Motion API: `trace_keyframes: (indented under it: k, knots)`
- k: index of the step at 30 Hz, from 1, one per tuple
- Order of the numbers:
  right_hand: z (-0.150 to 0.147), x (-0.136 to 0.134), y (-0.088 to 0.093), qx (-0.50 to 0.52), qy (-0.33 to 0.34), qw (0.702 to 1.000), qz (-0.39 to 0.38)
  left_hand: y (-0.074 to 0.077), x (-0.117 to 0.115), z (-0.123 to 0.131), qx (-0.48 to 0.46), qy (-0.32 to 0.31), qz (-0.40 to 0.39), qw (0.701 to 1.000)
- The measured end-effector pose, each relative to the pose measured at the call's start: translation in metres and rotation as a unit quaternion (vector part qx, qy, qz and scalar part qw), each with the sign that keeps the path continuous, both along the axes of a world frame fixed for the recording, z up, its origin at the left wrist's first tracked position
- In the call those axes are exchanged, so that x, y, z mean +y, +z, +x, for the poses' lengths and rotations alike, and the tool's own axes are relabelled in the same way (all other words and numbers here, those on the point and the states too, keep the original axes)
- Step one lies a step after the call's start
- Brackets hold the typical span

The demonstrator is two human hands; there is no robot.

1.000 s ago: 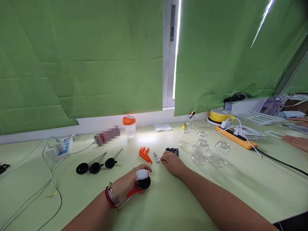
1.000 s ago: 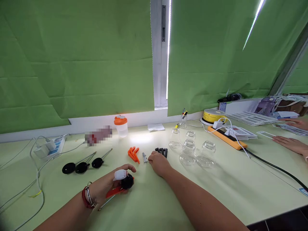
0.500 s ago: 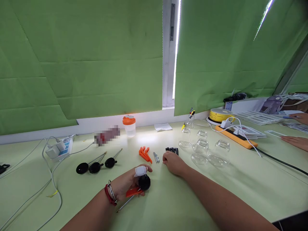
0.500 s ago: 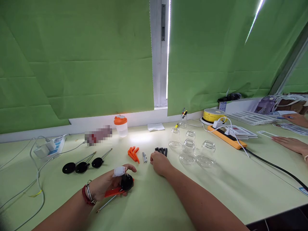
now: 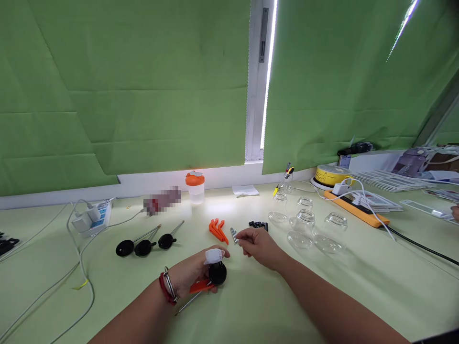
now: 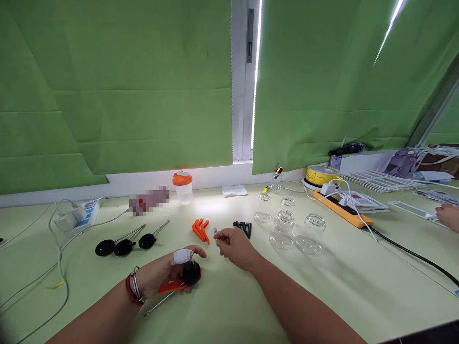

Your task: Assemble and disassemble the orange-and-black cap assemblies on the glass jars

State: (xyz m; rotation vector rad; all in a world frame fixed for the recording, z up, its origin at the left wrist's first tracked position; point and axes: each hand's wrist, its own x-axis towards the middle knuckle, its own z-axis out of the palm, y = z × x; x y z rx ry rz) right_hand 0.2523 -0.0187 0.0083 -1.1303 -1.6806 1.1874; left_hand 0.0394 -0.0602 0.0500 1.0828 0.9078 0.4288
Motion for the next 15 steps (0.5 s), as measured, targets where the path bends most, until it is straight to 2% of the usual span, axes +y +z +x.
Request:
trace_keyframes:
  k: [3,6,10,15]
  knots:
    - [-0.010,-0.012,0.007,0.087,0.062,0.992,-0.066,0.005,-0.003,0.004,-0.008,-0.003,0.014,1.000]
    - [-0.017,-0.019,0.014,0.112,0.120,0.983,-0.086,0.010,-0.005,0.006,-0.019,-0.020,0.032,0.999]
    - [-0.021,-0.017,0.021,0.091,0.145,0.982,-0.080,0.012,-0.004,0.006,-0.023,-0.024,0.030,0.999]
    - [-0.028,-0.006,0.028,0.052,0.188,0.980,-0.033,0.002,0.002,0.003,-0.021,-0.010,0.014,1.000]
